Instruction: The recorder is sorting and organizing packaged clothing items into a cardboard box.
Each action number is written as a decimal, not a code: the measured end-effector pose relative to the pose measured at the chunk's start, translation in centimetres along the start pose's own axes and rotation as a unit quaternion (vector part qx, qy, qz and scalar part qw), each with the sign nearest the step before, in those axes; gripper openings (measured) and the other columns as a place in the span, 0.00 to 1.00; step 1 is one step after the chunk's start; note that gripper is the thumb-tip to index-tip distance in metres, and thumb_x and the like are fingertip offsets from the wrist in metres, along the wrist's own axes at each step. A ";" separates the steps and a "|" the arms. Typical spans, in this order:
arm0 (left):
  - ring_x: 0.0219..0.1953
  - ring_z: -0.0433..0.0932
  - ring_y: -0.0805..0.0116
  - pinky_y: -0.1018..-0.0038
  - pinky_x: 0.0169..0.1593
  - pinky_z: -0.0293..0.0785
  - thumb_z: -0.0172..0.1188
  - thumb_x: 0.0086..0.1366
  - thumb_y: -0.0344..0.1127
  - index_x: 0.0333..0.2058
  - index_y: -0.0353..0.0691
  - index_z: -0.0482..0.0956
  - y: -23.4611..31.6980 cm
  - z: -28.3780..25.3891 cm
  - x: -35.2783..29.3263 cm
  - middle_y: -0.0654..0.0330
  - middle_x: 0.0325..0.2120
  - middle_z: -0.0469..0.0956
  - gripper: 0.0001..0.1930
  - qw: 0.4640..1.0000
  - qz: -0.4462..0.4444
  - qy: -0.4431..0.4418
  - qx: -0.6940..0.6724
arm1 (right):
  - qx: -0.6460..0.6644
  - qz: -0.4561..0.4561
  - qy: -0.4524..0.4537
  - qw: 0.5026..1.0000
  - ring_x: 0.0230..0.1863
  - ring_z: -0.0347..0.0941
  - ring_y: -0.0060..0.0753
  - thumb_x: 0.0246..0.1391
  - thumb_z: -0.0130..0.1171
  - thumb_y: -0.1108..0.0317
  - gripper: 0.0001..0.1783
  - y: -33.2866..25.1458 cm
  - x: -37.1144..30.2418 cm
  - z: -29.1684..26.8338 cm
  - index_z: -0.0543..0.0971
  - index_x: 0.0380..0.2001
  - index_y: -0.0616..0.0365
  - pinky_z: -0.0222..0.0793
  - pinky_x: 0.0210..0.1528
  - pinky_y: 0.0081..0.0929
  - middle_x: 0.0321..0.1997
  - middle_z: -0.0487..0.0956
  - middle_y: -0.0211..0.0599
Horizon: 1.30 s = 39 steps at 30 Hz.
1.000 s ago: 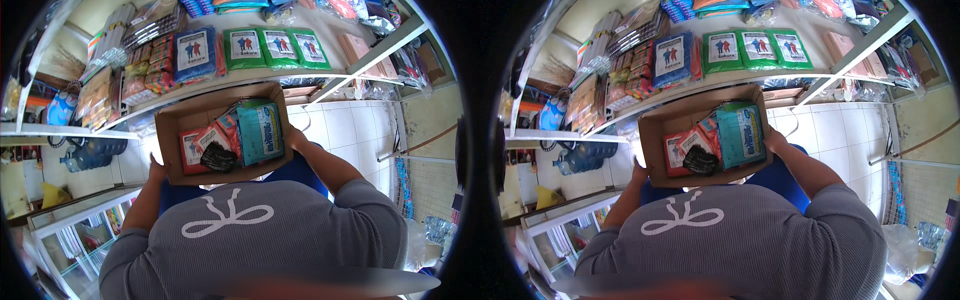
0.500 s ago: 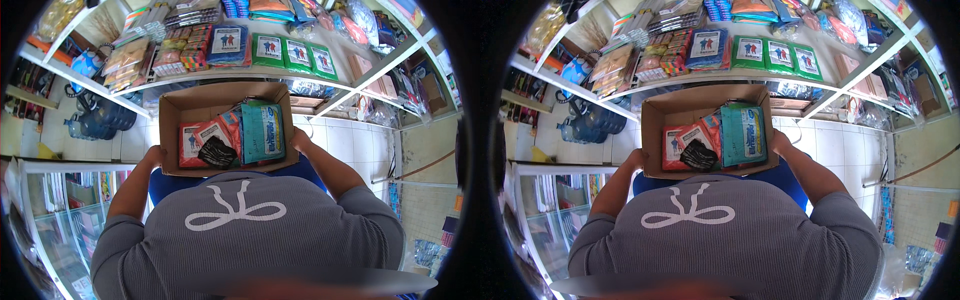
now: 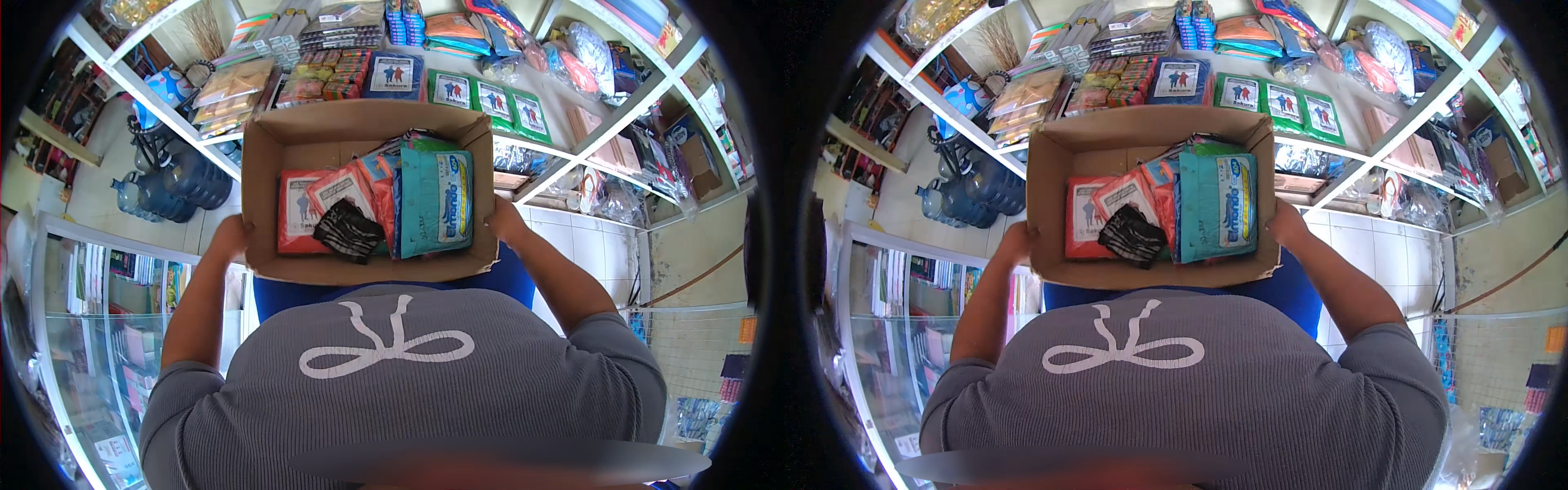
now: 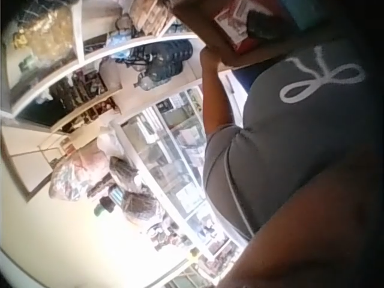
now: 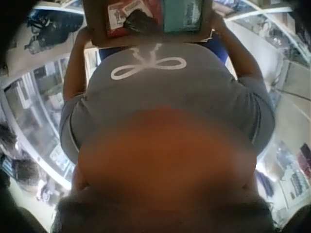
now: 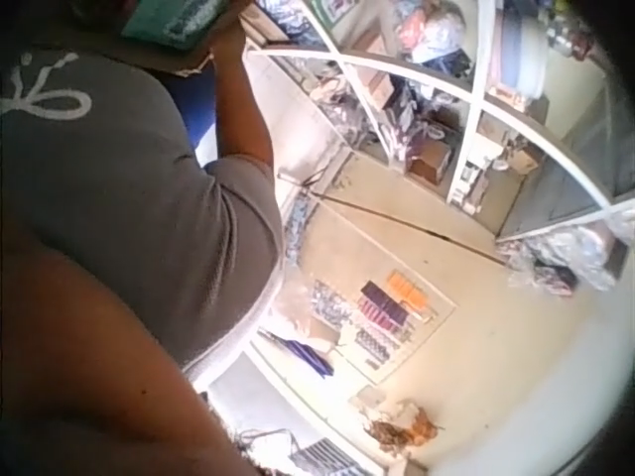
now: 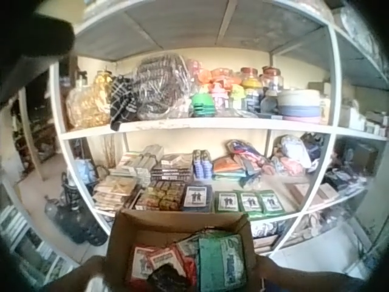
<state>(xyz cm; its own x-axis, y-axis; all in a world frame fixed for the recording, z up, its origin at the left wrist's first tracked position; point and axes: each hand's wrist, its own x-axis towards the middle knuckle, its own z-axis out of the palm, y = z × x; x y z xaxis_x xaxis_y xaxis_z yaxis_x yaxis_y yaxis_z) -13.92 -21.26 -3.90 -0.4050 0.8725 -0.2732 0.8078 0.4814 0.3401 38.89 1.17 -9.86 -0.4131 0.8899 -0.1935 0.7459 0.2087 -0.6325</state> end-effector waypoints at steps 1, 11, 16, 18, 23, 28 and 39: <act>0.38 0.77 0.40 0.55 0.42 0.72 0.52 0.59 0.39 0.36 0.32 0.79 0.0 -1.1 0.3 0.38 0.32 0.78 0.15 0.997 0.024 0.052 0.049 | -0.001 -0.001 0.002 1.000 0.47 0.75 0.53 0.38 0.58 0.74 0.29 -0.7 0.3 -0.7 0.72 0.50 0.63 0.70 0.50 0.37 0.44 0.78 0.55; 0.40 0.78 0.45 0.56 0.45 0.73 0.57 0.57 0.42 0.41 0.32 0.79 5.3 -16.8 -4.6 0.41 0.36 0.78 0.19 0.952 -0.061 0.015 0.299 | 0.028 -0.013 -0.052 0.998 0.41 0.77 0.51 0.35 0.60 0.70 0.22 -11.9 0.6 -7.2 0.79 0.39 0.66 0.71 0.44 0.37 0.37 0.80 0.54; 0.47 0.75 0.49 0.60 0.50 0.72 0.59 0.59 0.44 0.52 0.41 0.72 15.9 -15.9 -1.4 0.48 0.46 0.76 0.24 0.877 0.268 0.349 0.193 | -0.065 -0.066 -0.052 0.994 0.42 0.77 0.52 0.35 0.62 0.67 0.22 -17.8 -0.2 -7.7 0.79 0.39 0.65 0.71 0.45 0.38 0.38 0.79 0.55; 0.51 0.73 0.49 0.61 0.54 0.69 0.59 0.60 0.46 0.54 0.44 0.71 20.8 -13.9 3.0 0.48 0.48 0.75 0.25 0.861 0.367 0.334 0.108 | -0.113 -0.093 -0.064 0.987 0.44 0.76 0.53 0.36 0.62 0.66 0.22 -19.5 0.1 -6.9 0.79 0.40 0.64 0.71 0.47 0.40 0.40 0.79 0.56; 0.48 0.76 0.50 0.63 0.51 0.71 0.56 0.61 0.54 0.55 0.47 0.70 23.4 -8.0 12.6 0.48 0.44 0.78 0.27 0.817 0.396 0.374 0.190 | -0.130 -0.176 -0.038 0.975 0.47 0.75 0.53 0.43 0.54 0.64 0.19 -22.8 0.1 -3.9 0.80 0.39 0.62 0.69 0.51 0.42 0.44 0.78 0.55; 0.43 0.76 0.44 0.54 0.44 0.72 0.50 0.61 0.63 0.39 0.40 0.74 18.6 -7.0 15.4 0.45 0.37 0.79 0.27 0.961 0.154 0.194 0.126 | -0.121 -0.171 -0.085 0.974 0.47 0.75 0.52 0.46 0.52 0.60 0.23 -23.7 3.2 -2.3 0.77 0.45 0.60 0.69 0.51 0.42 0.44 0.78 0.55; 0.41 0.77 0.41 0.51 0.44 0.71 0.47 0.65 0.58 0.40 0.38 0.73 6.7 -6.1 19.0 0.42 0.35 0.79 0.25 0.951 -0.009 0.238 0.196 | 0.094 -0.019 -0.254 0.962 0.39 0.77 0.34 0.53 0.56 0.41 0.34 -6.2 17.3 7.7 0.70 0.58 0.51 0.75 0.39 0.30 0.49 0.77 0.47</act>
<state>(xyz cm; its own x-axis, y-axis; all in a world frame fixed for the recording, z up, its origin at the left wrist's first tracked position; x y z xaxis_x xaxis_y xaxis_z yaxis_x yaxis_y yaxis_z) -18.77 -0.94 -1.33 -0.4927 0.8482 0.1943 0.8589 0.5098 -0.0475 23.11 12.12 -15.01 -0.6760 0.5593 -0.4798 0.6378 0.1179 -0.7611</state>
